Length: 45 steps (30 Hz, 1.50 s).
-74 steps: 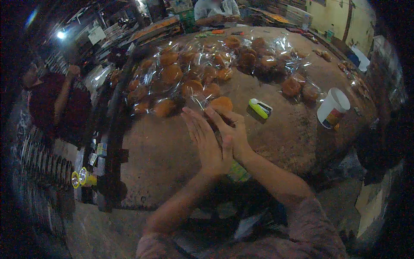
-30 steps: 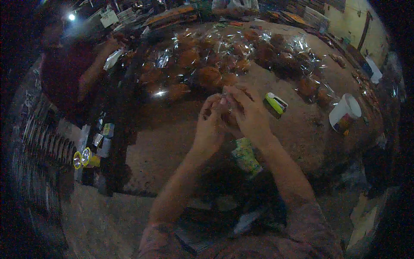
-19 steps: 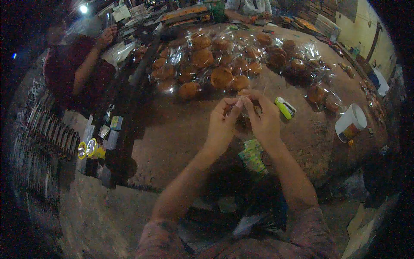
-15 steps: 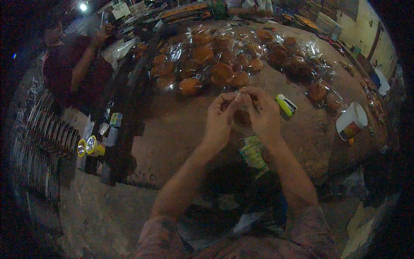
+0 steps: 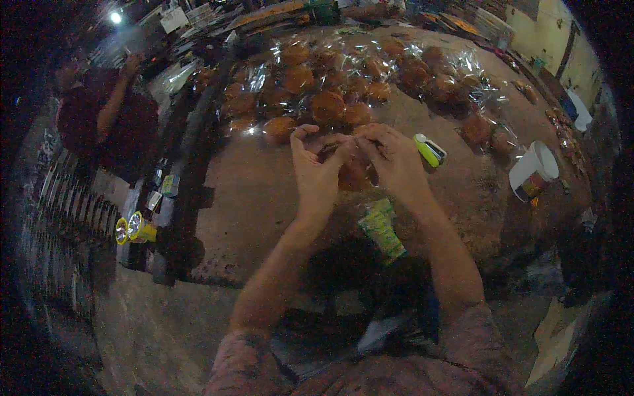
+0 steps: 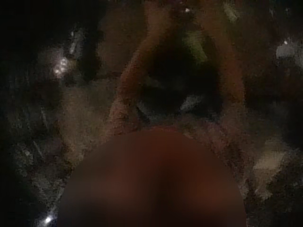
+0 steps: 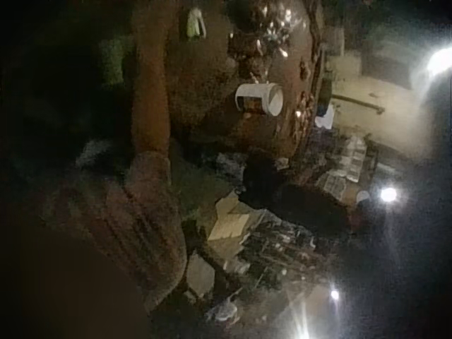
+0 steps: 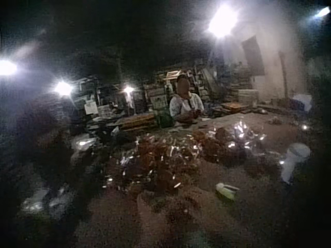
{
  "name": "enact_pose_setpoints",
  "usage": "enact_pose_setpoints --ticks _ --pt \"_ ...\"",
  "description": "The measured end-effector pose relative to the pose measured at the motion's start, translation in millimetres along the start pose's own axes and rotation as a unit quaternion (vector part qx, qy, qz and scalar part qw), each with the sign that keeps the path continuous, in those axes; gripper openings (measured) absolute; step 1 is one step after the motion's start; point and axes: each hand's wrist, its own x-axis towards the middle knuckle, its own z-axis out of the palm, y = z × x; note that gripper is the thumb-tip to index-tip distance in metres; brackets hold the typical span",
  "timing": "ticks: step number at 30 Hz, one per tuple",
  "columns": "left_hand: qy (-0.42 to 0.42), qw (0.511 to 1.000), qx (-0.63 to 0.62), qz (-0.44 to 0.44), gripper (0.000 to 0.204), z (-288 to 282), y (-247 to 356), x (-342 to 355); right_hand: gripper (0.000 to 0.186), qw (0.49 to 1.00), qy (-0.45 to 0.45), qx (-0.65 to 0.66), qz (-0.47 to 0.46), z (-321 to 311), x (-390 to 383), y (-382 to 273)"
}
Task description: The person places round baked buns into clear plastic bags, folds the bag opening, and seals each package using a handheld green stapler. Sealed packages are set aside on the table. The person repeats this process for multiple buns.
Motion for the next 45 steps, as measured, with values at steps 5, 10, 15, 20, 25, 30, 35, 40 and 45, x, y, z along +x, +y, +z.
enact_pose_setpoints --ticks 5,10,15,20,25,30,35,40,45 --pt "0.033 0.993 -0.063 -0.093 0.047 -3.7 3.6 3.2 0.023 0.999 0.002 0.037 0.029 11.2 -5.0 -3.1" --pt "-0.017 0.996 0.028 -0.082 0.025 -3.7 8.2 5.3 0.023 0.995 0.067 0.062 0.047 18.4 -8.4 -7.4" --pt "-0.031 0.991 0.01 -0.132 0.012 0.1 12.6 -1.4 0.021 0.992 0.069 0.098 0.031 14.9 -9.6 -9.4" --pt "-0.054 0.99 -0.064 -0.113 0.011 -5.0 9.2 7.6 0.02 0.994 0.016 -0.072 -0.084 5.8 -2.1 0.3" --pt "-0.067 0.995 0.005 -0.078 0.011 -6.4 9.2 7.3 0.021 0.993 0.019 -0.086 -0.079 1.1 -4.6 1.7" --pt "-0.012 0.997 -0.044 -0.055 0.031 0.3 15.1 6.4 0.018 1.0 0.005 0.006 -0.012 3.2 -6.2 -3.7" --pt "-0.001 0.998 0.012 -0.061 0.035 -3.6 26.2 7.7 0.019 0.997 0.021 0.073 0.007 10.4 -5.1 -5.2" --pt "-0.083 0.987 0.098 -0.101 0.025 -2.7 26.8 6.0 0.019 0.986 0.061 0.145 0.054 8.6 -7.6 -8.0" --pt "-0.082 0.981 -0.016 -0.173 0.019 -8.6 22.3 8.9 0.021 0.998 0.016 0.041 -0.047 1.2 -3.8 -6.3"
